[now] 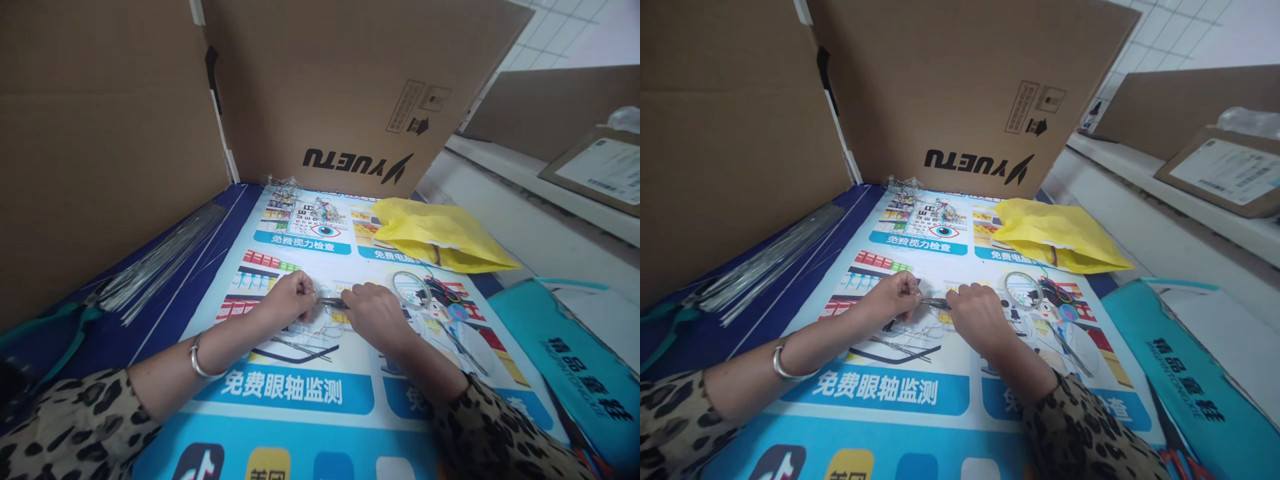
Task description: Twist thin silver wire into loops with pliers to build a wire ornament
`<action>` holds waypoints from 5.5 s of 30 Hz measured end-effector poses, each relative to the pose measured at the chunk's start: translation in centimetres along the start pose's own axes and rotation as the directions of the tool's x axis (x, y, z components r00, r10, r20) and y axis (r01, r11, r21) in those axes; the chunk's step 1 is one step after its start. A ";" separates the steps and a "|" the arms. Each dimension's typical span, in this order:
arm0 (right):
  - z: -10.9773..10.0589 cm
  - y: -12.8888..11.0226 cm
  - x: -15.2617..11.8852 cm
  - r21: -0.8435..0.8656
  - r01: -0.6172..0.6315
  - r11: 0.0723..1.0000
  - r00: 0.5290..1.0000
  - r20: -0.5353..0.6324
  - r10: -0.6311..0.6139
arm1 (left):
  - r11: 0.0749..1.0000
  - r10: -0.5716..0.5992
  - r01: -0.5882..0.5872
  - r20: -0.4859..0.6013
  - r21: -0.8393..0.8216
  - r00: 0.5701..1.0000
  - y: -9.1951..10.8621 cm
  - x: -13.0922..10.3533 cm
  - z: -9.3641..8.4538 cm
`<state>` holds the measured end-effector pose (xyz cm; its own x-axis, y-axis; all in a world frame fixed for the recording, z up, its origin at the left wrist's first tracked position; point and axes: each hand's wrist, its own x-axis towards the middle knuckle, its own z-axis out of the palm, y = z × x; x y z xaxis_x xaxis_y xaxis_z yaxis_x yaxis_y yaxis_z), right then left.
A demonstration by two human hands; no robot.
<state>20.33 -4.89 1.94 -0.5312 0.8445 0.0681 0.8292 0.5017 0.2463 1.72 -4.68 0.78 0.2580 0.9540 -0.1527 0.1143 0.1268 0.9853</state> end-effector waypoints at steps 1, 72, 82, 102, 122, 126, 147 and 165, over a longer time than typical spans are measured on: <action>0.0 0.0 0.0 -0.003 -0.004 1.000 1.000 0.000 0.004 | 1.000 0.006 -0.006 -0.011 0.003 1.000 -0.1 0.0 0.1; 0.1 0.1 0.5 -0.063 0.052 0.997 0.994 0.100 -0.045 | 0.999 -0.018 0.019 -0.024 0.047 1.000 -0.1 -0.2 0.4; -0.2 0.0 0.0 -0.023 -0.008 1.000 0.999 0.053 0.010 | 0.997 0.064 -0.067 -0.063 -0.047 0.996 0.0 -0.6 0.8; 0.7 -0.7 0.1 -0.026 -0.025 0.999 0.999 0.039 0.026 | 0.989 0.133 -0.112 -0.264 0.093 0.955 -1.1 -1.0 1.8; 1.7 -0.1 0.1 -0.025 0.016 1.000 0.999 -0.036 -0.016 | 0.999 -0.002 -0.004 -0.175 -0.032 0.985 0.0 -1.1 1.6; 2.1 0.5 0.1 -0.037 0.051 0.998 0.989 -0.138 -0.055 | 0.990 -0.035 0.029 -0.043 -0.139 0.998 0.3 -1.0 1.1; 2.3 1.3 0.3 0.118 0.154 0.981 0.975 -0.181 -0.131 | 0.933 -0.172 0.272 0.373 -0.234 0.912 1.0 -0.9 -0.9; 3.0 2.1 0.0 0.319 -0.107 0.942 0.954 -0.235 0.188 | 0.976 -0.118 0.126 0.053 -0.179 0.992 0.0 -0.8 0.0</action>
<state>22.61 -3.26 -0.41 -0.3913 0.8557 0.3386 0.8933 0.4416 -0.0835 1.52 -5.43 0.94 0.2932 0.9166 -0.2720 -0.0277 0.2925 0.9559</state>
